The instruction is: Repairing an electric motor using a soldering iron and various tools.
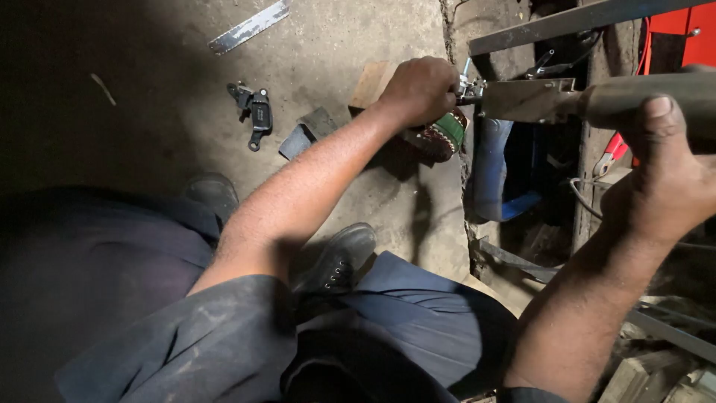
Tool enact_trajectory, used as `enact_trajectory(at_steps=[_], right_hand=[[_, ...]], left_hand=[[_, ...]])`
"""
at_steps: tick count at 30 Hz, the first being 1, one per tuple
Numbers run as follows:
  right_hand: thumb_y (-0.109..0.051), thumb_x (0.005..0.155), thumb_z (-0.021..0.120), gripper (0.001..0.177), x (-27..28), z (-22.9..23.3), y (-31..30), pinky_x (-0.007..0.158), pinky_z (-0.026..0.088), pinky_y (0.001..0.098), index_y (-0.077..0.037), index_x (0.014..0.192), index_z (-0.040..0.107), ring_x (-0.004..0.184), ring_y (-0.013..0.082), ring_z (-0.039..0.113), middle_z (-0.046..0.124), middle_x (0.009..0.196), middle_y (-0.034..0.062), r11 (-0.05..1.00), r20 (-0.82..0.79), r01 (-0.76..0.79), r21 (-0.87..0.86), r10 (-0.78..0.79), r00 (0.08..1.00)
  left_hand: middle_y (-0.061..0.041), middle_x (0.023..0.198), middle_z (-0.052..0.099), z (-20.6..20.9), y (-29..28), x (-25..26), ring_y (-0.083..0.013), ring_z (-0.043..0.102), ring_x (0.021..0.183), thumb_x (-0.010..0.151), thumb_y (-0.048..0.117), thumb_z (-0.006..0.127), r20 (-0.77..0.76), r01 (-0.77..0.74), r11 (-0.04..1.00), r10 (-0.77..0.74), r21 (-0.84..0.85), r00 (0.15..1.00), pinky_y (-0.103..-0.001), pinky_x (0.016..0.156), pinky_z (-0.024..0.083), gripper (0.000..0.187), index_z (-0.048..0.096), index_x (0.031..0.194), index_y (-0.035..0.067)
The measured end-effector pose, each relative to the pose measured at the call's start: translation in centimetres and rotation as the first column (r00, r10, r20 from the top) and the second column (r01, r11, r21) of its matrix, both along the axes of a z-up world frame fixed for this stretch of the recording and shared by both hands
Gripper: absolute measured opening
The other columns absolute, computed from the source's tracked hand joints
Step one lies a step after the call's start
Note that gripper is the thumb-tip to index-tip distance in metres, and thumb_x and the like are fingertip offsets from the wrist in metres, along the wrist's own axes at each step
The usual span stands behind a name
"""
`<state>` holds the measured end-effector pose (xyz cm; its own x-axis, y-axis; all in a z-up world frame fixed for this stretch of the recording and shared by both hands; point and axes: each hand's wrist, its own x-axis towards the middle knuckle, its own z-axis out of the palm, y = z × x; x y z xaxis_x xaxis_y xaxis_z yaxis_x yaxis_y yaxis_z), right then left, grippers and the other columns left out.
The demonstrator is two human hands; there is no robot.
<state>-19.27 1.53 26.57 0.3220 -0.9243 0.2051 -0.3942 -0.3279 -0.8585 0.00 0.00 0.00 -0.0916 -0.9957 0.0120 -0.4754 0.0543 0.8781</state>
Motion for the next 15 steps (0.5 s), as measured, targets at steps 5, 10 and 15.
enact_trajectory(at_steps=[5, 10, 15], right_hand=[[-0.005, 0.115, 0.068, 0.039, -1.0, -0.2, -0.4, 0.108, 0.060, 0.0466, 0.011, 0.147, 0.053, 0.116, 0.0345, 0.073, 0.066, 0.129, 0.0235, 0.999, -0.062, -0.018, -0.039, 0.015, 0.998], [-0.005, 0.120, 0.071, 0.037, -0.7, 0.0, 0.0, 0.108, 0.060, 0.0464, 0.011, 0.148, 0.053, 0.116, 0.0334, 0.074, 0.066, 0.128, 0.0227, 1.000, -0.033, 0.007, -0.005, -0.007, 0.999], [-0.005, 0.117, 0.068, 0.039, -0.4, 0.3, -0.1, 0.108, 0.060, 0.0458, 0.012, 0.148, 0.052, 0.115, 0.0327, 0.073, 0.066, 0.128, 0.0228, 1.000, -0.032, -0.022, 0.000, 0.022, 0.999]], left_hand=[[-0.004, 0.079, 0.062, -0.2, -0.2, -0.3, -0.0159, 0.061, 0.073, 0.090, 0.015, 0.070, -0.013, -0.014, 1.000, 0.014, 0.022, 1.000, -0.036, 0.067, 0.055, 0.011, 0.066, 0.081, 0.011], [-0.004, 0.079, 0.062, 0.2, 0.0, -0.2, -0.0159, 0.062, 0.072, 0.093, 0.011, 0.064, 0.027, -0.045, 0.998, 0.043, 0.053, 0.999, -0.037, 0.067, 0.054, 0.013, 0.066, 0.080, 0.011], [-0.008, 0.075, 0.064, -0.3, -0.2, -0.6, -0.0221, 0.063, 0.070, 0.085, 0.011, 0.067, 0.018, -0.123, 0.989, 0.125, -0.078, 0.992, -0.045, 0.064, 0.052, 0.007, 0.066, 0.078, 0.009]])
